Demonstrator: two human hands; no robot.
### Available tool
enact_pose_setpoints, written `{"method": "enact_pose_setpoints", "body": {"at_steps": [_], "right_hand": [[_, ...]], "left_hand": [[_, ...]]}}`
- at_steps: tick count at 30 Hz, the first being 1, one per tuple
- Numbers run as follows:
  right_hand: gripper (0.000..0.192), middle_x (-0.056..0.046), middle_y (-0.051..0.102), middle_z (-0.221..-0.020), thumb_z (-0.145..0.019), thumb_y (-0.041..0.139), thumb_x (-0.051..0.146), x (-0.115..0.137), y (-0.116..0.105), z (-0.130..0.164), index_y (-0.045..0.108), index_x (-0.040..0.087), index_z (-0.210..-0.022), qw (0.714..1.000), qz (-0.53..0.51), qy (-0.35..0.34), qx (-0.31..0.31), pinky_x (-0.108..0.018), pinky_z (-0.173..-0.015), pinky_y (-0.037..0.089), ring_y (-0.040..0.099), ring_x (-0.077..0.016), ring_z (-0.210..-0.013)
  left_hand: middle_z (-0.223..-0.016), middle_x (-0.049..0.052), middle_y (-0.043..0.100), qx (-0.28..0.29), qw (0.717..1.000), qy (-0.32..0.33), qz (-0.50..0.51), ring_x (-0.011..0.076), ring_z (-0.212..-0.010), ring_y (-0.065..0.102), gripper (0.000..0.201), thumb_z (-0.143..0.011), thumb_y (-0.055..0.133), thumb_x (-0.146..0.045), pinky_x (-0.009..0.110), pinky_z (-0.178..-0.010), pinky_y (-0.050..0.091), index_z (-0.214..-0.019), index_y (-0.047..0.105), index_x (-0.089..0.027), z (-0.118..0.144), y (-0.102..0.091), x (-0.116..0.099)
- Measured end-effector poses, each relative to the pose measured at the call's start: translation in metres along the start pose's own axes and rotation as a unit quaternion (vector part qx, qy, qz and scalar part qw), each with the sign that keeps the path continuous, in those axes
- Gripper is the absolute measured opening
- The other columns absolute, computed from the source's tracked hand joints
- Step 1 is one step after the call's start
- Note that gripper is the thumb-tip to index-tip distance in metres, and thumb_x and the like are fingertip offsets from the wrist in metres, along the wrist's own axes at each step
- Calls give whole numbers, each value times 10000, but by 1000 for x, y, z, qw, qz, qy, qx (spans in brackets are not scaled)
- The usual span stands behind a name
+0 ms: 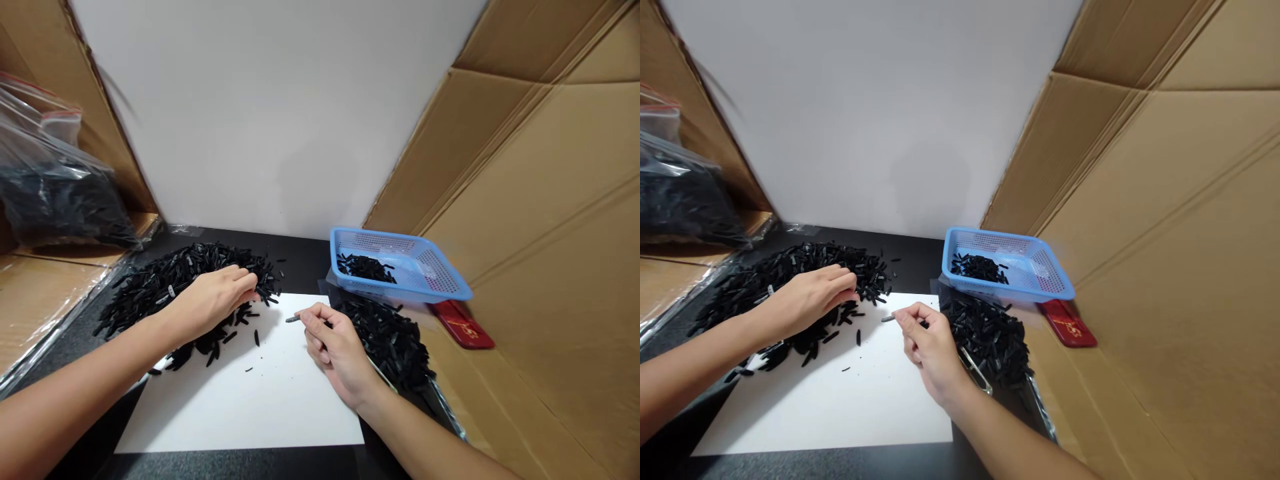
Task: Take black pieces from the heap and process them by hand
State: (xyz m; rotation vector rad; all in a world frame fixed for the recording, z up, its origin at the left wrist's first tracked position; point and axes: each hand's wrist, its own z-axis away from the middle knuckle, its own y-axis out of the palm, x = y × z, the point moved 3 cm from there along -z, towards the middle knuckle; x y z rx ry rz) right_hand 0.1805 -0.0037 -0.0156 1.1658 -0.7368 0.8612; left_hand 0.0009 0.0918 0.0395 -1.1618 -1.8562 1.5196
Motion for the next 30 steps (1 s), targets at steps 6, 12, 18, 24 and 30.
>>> {"method": "enact_pose_setpoints", "body": {"at_steps": [6, 12, 18, 24, 30], "right_hand": [[344, 114, 379, -465, -666, 827, 405, 1, 1, 3, 591, 158, -702, 1000, 4, -3, 6, -168, -363, 104, 201, -18, -381], [332, 110, 390, -466, -684, 813, 411, -2, 2, 4, 592, 166, -717, 1000, 27, -12, 12, -166, -350, 110, 210, -18, -367], [320, 115, 396, -448, -714, 784, 422, -8, 3, 3, 583, 174, -741, 999, 38, -10, 32, -153, -341, 124, 212, -15, -352], [352, 72, 507, -486, -832, 623, 431, -15, 6, 0, 442, 194, -646, 998, 19, 8, 58, -158, -356, 152, 278, -25, -348], [244, 103, 504, -492, -803, 694, 369, -19, 11, 4, 498, 224, -796, 985, 150, -33, 76, -160, -350, 215, 284, -46, -342]], "left_hand": [[-504, -76, 393, -101, 853, -321, 398, 87, -424, 392, 246, -907, 560, -344, 186, -425, 247, -707, 516, -208, 11, -2, -10], [-675, -8, 545, -46, 517, -395, 758, 15, -470, 419, 183, -885, 641, -248, 72, -390, 300, -753, 634, -121, 32, 21, -47], [-780, 65, 641, -44, 443, -441, 779, 66, -579, 541, 139, -878, 630, -211, 120, -509, 446, -795, 688, -116, 44, 41, -56], [-648, -8, 625, -17, 510, -381, 771, 40, -531, 450, 162, -766, 783, -234, 105, -511, 346, -814, 652, -150, 44, 48, -61], [-593, -25, 620, -48, 546, -386, 742, 45, -491, 357, 261, -759, 780, -353, 147, -500, 257, -749, 607, -158, 47, 50, -61]]}}
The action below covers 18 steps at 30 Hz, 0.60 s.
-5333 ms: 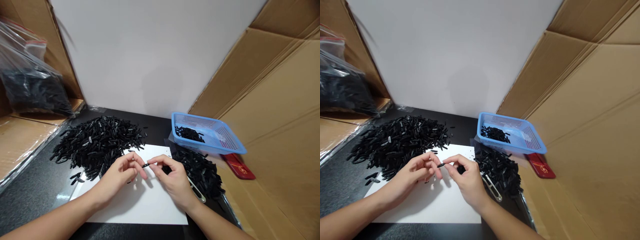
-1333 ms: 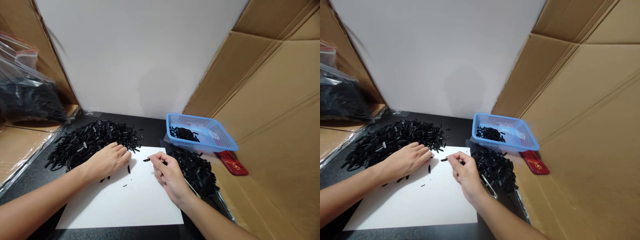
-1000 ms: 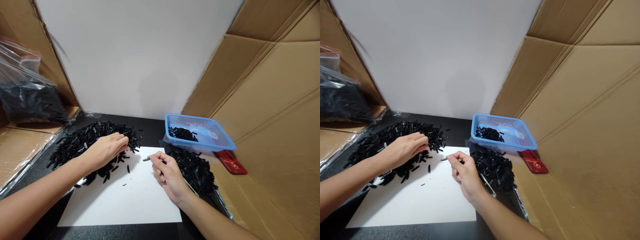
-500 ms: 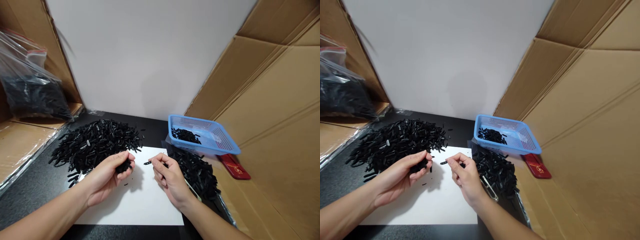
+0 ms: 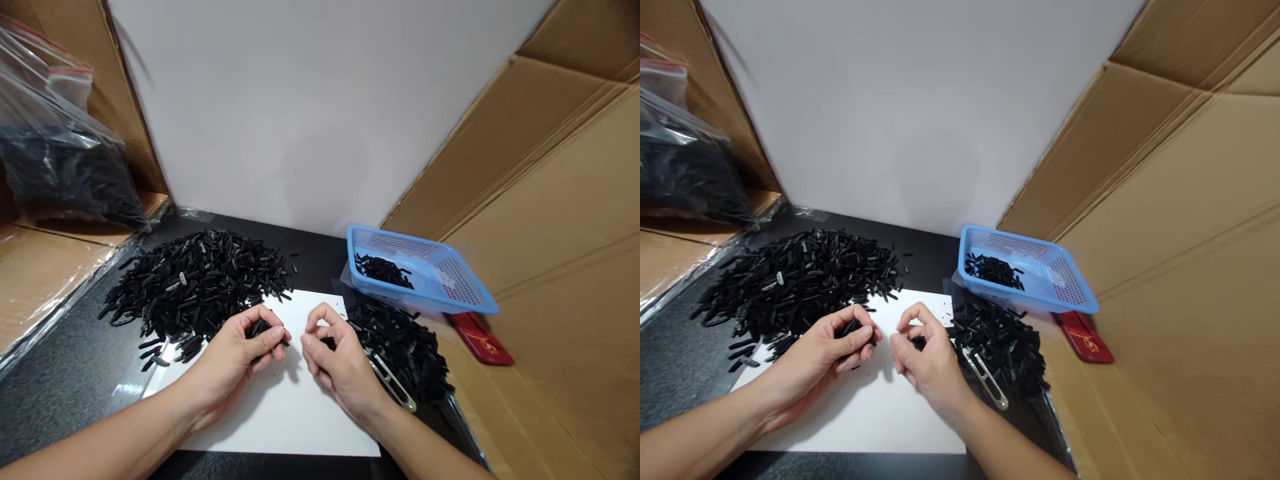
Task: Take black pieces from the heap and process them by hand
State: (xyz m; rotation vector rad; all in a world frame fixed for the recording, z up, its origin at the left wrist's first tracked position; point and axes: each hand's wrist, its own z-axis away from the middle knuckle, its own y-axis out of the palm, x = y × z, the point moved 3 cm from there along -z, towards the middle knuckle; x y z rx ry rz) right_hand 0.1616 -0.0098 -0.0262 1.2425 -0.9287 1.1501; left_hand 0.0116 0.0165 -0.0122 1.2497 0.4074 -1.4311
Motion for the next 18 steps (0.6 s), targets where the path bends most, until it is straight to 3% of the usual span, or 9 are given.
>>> {"method": "enact_pose_setpoints", "body": {"at_steps": [3, 7, 13, 18], "right_hand": [[145, 64, 543, -567, -819, 677, 279, 7, 4, 6, 644, 212, -944, 983, 157, -96, -4, -215, -485, 413, 491, -100, -463], [125, 23, 619, -607, -837, 674, 259, 14, 7, 11, 710, 200, -940, 943, 266, -200, -16, -251, -566, 473, 586, -139, -538], [67, -35, 751, -744, -856, 667, 172, 18, 6, 16, 723, 204, -835, 905, 299, -301, -44, -266, -619, 516, 680, -174, -638], [66, -44, 762, -748, -843, 686, 161, 22, 2, 17, 731, 208, -853, 896, 296, -323, -67, -280, -601, 535, 688, -184, -625]], "left_hand": [[-576, -38, 592, -11, 1000, 9, -3, 60, -511, 379, 279, -747, 782, -374, 161, -512, 259, -737, 596, -165, 2, 0, 0], [-565, -54, 569, -20, 999, 28, -8, 78, -540, 419, 268, -735, 789, -356, 173, -540, 299, -739, 585, -182, 4, 1, -1], [-637, -36, 598, -12, 999, 43, -10, 79, -568, 430, 246, -762, 766, -371, 170, -551, 319, -772, 608, -183, 4, 4, -2], [-631, -32, 561, 2, 1000, 11, 23, 80, -561, 405, 210, -865, 650, -391, 170, -532, 297, -831, 640, -184, 5, 3, -1]]}}
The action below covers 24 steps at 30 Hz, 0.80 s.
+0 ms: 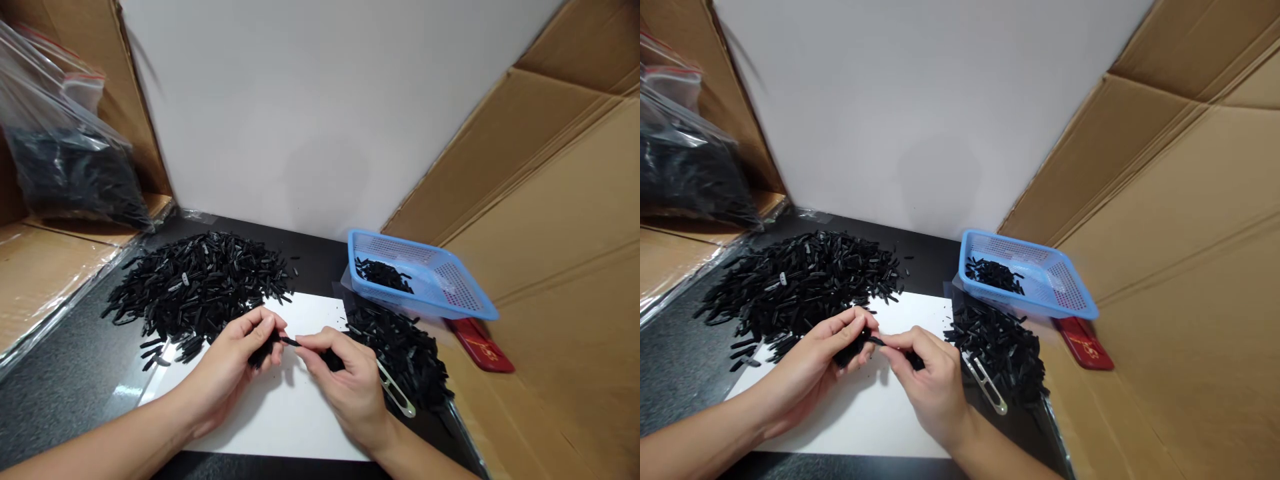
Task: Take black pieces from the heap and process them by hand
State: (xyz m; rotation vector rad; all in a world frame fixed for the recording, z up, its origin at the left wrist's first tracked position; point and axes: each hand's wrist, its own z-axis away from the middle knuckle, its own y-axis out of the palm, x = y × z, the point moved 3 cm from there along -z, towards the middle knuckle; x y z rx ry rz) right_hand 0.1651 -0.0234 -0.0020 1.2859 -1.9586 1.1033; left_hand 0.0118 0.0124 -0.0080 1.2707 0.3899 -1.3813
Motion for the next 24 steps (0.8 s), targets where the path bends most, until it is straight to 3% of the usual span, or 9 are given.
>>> {"method": "enact_pose_setpoints", "body": {"at_steps": [4, 12, 15, 18, 24], "right_hand": [[55, -38, 751, -720, -845, 687, 174, -1, -3, -1, 732, 205, -854, 1000, 11, 2, -14, -275, -580, 533, 672, -178, -605], [70, -23, 730, -687, -832, 682, 164, -2, -4, -2, 738, 206, -842, 1000, 9, 9, -28, -259, -561, 506, 637, -163, -580], [69, -25, 724, -679, -827, 683, 167, -3, -4, -1, 743, 200, -830, 999, -3, 21, -26, -263, -570, 493, 634, -166, -584], [57, -20, 704, -657, -822, 695, 215, -5, -3, -1, 738, 198, -787, 996, -43, 79, -22, -268, -580, 478, 618, -167, -588], [159, 28, 582, -565, -787, 737, 332, -14, 1, -3, 702, 196, -713, 963, -172, 206, -29, -254, -526, 395, 471, -121, -513]], "left_hand": [[-685, -20, 583, 3, 1000, -22, 14, 99, -654, 485, 112, -803, 715, -264, 173, -600, 348, -870, 668, -188, 2, -1, -1], [-748, -38, 627, 1, 1000, -14, -24, 83, -650, 489, 274, -756, 781, -296, 181, -665, 376, -995, 664, -228, 1, -5, 2], [-651, -59, 602, 3, 999, 3, -36, 85, -639, 484, 244, -757, 782, -292, 173, -644, 359, -953, 651, -232, 1, -5, 1], [-658, -42, 624, 0, 999, -7, -39, 81, -611, 468, 186, -784, 755, -333, 177, -594, 330, -863, 651, -200, 1, -3, 1], [-758, -17, 648, -6, 999, -25, -27, 75, -618, 465, 299, -799, 737, -348, 190, -592, 325, -1050, 697, -191, 0, -4, -2]]}}
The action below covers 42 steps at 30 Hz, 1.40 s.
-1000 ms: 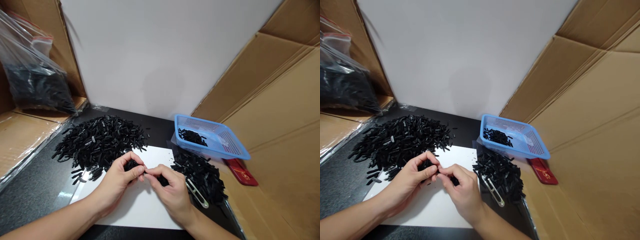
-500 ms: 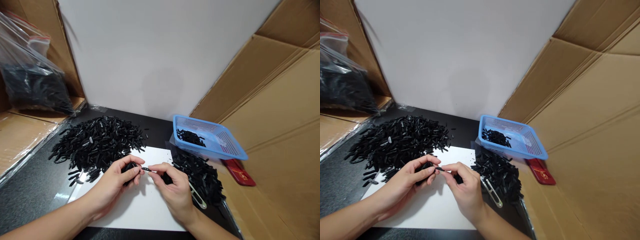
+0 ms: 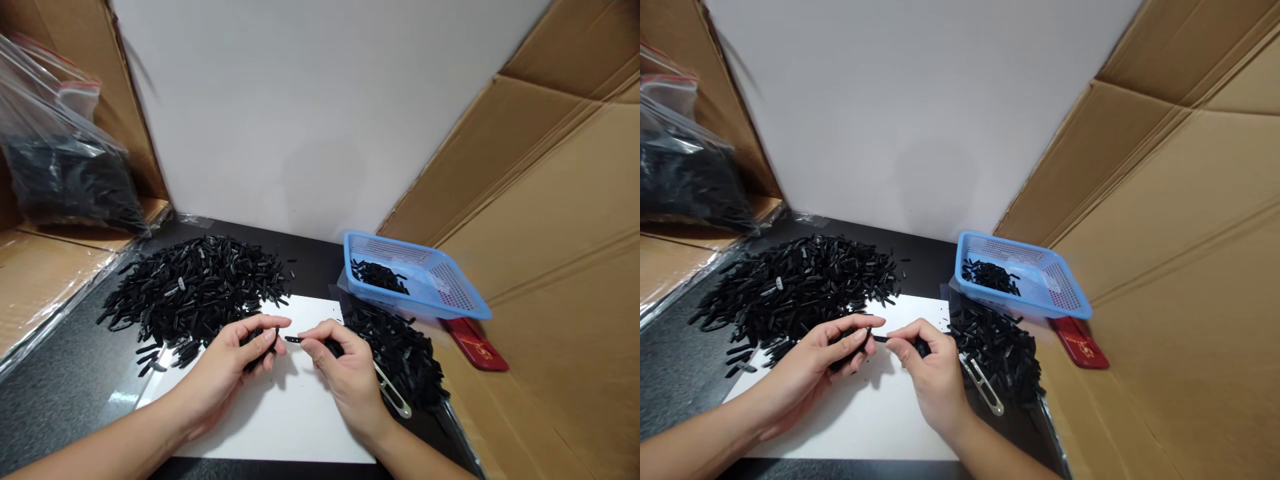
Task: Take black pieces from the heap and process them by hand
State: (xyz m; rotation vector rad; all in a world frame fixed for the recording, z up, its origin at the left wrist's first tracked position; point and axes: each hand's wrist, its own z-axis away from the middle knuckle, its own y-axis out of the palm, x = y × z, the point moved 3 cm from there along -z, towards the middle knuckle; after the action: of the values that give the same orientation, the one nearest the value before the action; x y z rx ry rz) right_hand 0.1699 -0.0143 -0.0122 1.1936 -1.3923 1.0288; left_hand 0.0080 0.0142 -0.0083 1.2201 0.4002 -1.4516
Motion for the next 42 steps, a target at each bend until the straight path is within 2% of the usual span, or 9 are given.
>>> {"method": "enact_pose_setpoints", "body": {"at_steps": [5, 9, 15, 19, 22, 25, 28, 34, 42], "right_hand": [[239, 54, 481, -525, -761, 767, 390, -8, -2, -2, 676, 181, -690, 998, -45, 35, 8, -218, -423, 271, 339, -79, -457], [247, 73, 458, -501, -757, 772, 385, -12, -1, -2, 648, 174, -732, 991, -103, 77, 21, -177, -367, 179, 287, -46, -409], [297, 56, 557, -523, -831, 622, 395, -12, 4, -5, 456, 203, -676, 925, -307, 197, 102, -149, -316, 116, 278, -27, -321], [319, 79, 530, -509, -809, 692, 357, -13, 3, -4, 444, 207, -676, 949, -218, 192, 118, -142, -317, 150, 280, -24, -325], [133, 77, 530, -555, -794, 723, 290, -9, 0, -2, 630, 210, -847, 991, -40, 84, 92, -166, -404, 314, 410, -59, -419], [96, 35, 590, -618, -823, 683, 224, 0, 1, 1, 731, 200, -902, 991, 97, -31, 86, -219, -571, 416, 525, -107, -573], [99, 5, 656, -651, -846, 655, 215, 4, 1, 3, 748, 183, -850, 987, 125, -69, 77, -241, -605, 428, 561, -129, -605], [123, 11, 636, -619, -842, 659, 261, 1, -2, 2, 757, 190, -859, 994, 88, -41, 43, -242, -547, 413, 533, -126, -560], [248, 49, 526, -532, -790, 724, 420, -12, 0, 1, 711, 173, -811, 994, -33, 93, 45, -184, -364, 256, 372, -54, -400]], "left_hand": [[-795, -10, 664, 5, 1000, -5, 7, 80, -666, 482, 339, -774, 767, -305, 193, -645, 352, -1086, 690, -197, 1, -1, 0], [-767, -14, 678, 12, 1000, 9, -4, 77, -638, 464, 239, -777, 768, -321, 191, -607, 327, -956, 674, -193, 0, -1, 0], [-754, -18, 658, -1, 999, 28, -46, 72, -604, 437, 233, -788, 751, -344, 197, -581, 314, -901, 660, -162, -4, -3, 1], [-721, -38, 637, 16, 991, 77, -112, 91, -612, 465, 213, -821, 710, -343, 218, -593, 344, -926, 608, -189, -4, -5, -1], [-733, -52, 620, 32, 976, 137, -166, 105, -638, 485, 214, -844, 683, -332, 235, -624, 373, -989, 576, -217, -2, -4, -5], [-734, -57, 604, 37, 970, 152, -185, 109, -650, 492, 208, -850, 676, -328, 241, -646, 382, -996, 569, -225, 0, -4, -6], [-720, -46, 603, 27, 981, 116, -156, 101, -630, 474, 190, -865, 650, -371, 226, -596, 346, -949, 592, -210, 1, -2, -5], [-767, -18, 640, 18, 999, 40, 8, 86, -684, 495, 175, -750, 761, -247, 181, -620, 363, -860, 646, -175, 3, 1, -7], [-721, -13, 671, -15, 999, 8, 32, 48, -571, 466, 264, -724, 813, -340, 144, -574, 351, -848, 644, -179, -3, -4, -2]]}}
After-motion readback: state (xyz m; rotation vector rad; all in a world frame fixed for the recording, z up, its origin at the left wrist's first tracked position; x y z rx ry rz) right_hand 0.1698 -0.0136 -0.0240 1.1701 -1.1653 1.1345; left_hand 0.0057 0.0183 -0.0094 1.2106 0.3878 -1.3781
